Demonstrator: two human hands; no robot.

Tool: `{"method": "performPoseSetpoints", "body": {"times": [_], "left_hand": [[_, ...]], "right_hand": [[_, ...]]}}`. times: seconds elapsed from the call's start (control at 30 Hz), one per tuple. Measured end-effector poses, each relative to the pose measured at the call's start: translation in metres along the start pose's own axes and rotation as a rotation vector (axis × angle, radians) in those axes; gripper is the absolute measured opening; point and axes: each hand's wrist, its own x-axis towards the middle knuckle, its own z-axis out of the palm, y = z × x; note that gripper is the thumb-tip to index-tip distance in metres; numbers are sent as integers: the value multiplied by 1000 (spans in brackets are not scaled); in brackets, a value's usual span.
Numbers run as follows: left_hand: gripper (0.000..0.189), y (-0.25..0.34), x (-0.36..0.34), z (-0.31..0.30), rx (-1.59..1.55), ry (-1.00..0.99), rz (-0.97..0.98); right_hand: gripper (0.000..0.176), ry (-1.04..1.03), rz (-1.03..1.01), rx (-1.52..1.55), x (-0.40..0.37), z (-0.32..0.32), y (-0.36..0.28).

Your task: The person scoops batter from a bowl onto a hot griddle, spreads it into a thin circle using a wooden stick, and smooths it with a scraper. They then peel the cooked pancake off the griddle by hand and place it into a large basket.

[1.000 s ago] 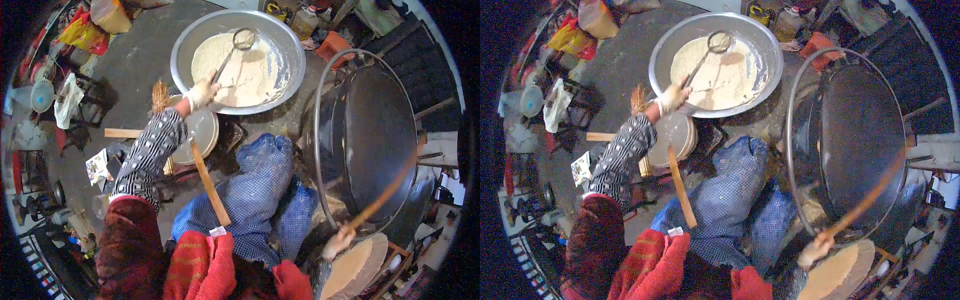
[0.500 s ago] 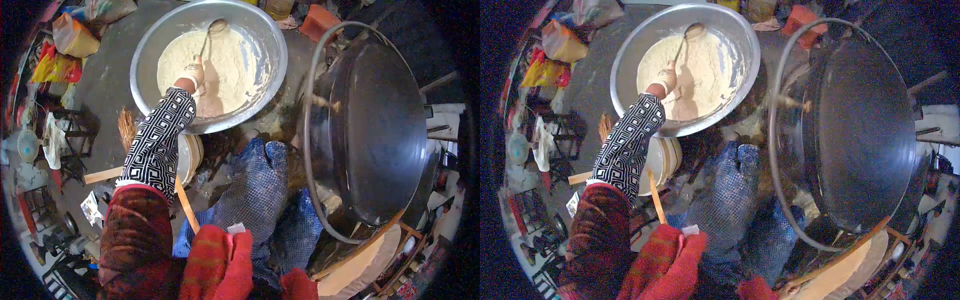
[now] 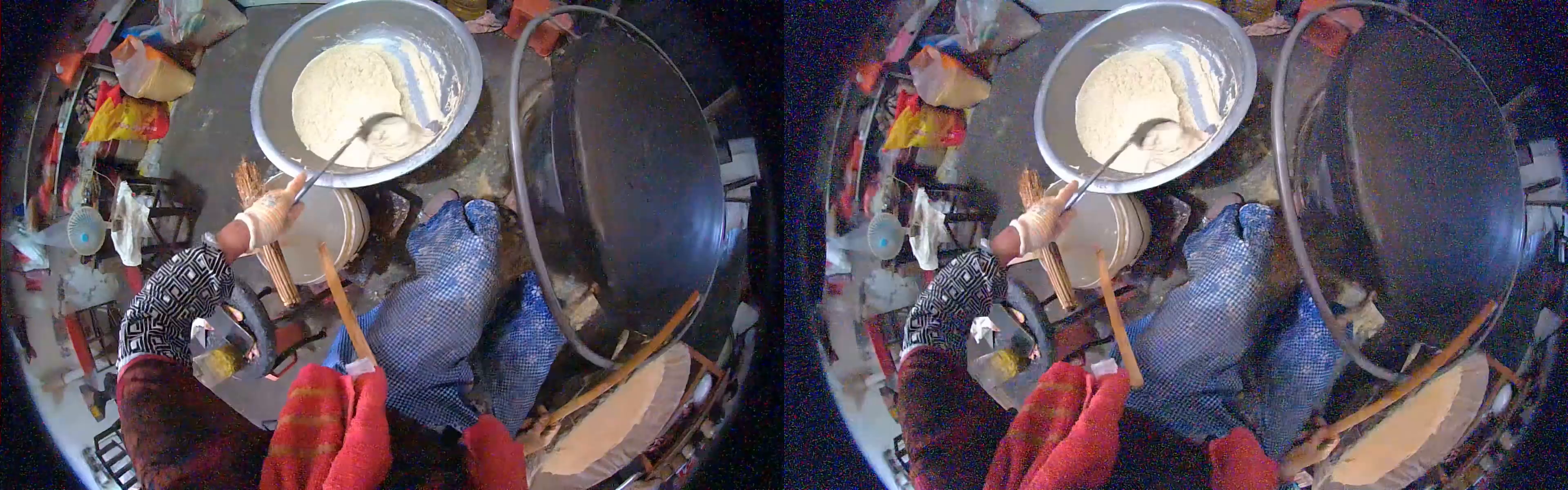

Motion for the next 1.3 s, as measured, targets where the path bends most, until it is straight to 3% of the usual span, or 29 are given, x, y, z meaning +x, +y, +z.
{"method": "performPoseSetpoints", "body": {"times": [0.03,0.1,0.17,0.23,0.37,0.43,0.47,0.53,0.57,0.63,0.77,0.8,0.83,0.87,0.9,0.93,0.97,1.0,1.03,1.1,1.13,1.2,1.27,1.3], "left_hand": [[50,7,-7,1,7,2,1],[41,35,-7,2,-568,-245,-426],[35,62,3,-1,-649,-217,-458],[44,76,27,-5,-566,-270,-286],[48,82,120,1,-464,76,-166],[49,83,192,12,-332,120,-334],[49,71,229,30,-347,123,-328],[51,66,289,52,-275,470,-457],[51,65,305,53,-288,463,-453],[51,77,304,23,-339,316,-437],[51,51,277,29,77,111,-273],[56,56,247,25,183,77,-233],[55,51,213,27,165,204,-31],[54,55,187,24,199,65,-64],[59,46,150,30,273,26,66],[61,62,106,9,199,-64,63],[64,34,77,20,126,-117,111],[70,55,48,-13,33,-281,-103],[70,9,27,13,77,-52,65],[59,-1,0,31,-131,-57,-33],[59,18,-2,23,-126,-54,-42],[48,86,9,9,-682,-183,-433],[42,89,33,26,-801,-232,-281],[42,100,46,19,-793,-161,-264]], "right_hand": [[21,0,4,6,1,-4,7],[22,-21,-70,23,4,-9,23],[23,-34,-94,10,4,-8,20],[23,-50,-121,-6,9,-8,26],[18,-44,-127,-150,40,-37,96],[17,-30,-143,-180,51,-33,102],[17,-7,-279,-218,42,-31,91],[19,54,-553,-297,35,-26,71],[19,62,-559,-309,37,-28,65],[16,60,-466,-262,39,-27,56],[12,35,-249,-171,30,-34,48],[11,27,-185,-137,25,-31,49],[11,14,-119,-104,19,-29,51],[11,-1,-52,-71,14,-27,53],[11,-11,-34,-70,15,-25,60],[11,23,-74,-37,21,-23,69],[12,56,-116,-7,23,-22,73],[12,48,-106,-11,20,-21,66],[12,15,-114,-50,17,-17,50],[15,-49,-132,-128,12,-13,28],[15,-58,-130,-124,13,-14,33],[20,-44,-169,-146,27,-18,49],[21,-14,-265,-145,31,-19,55],[21,22,-353,-148,33,-21,58]]}}
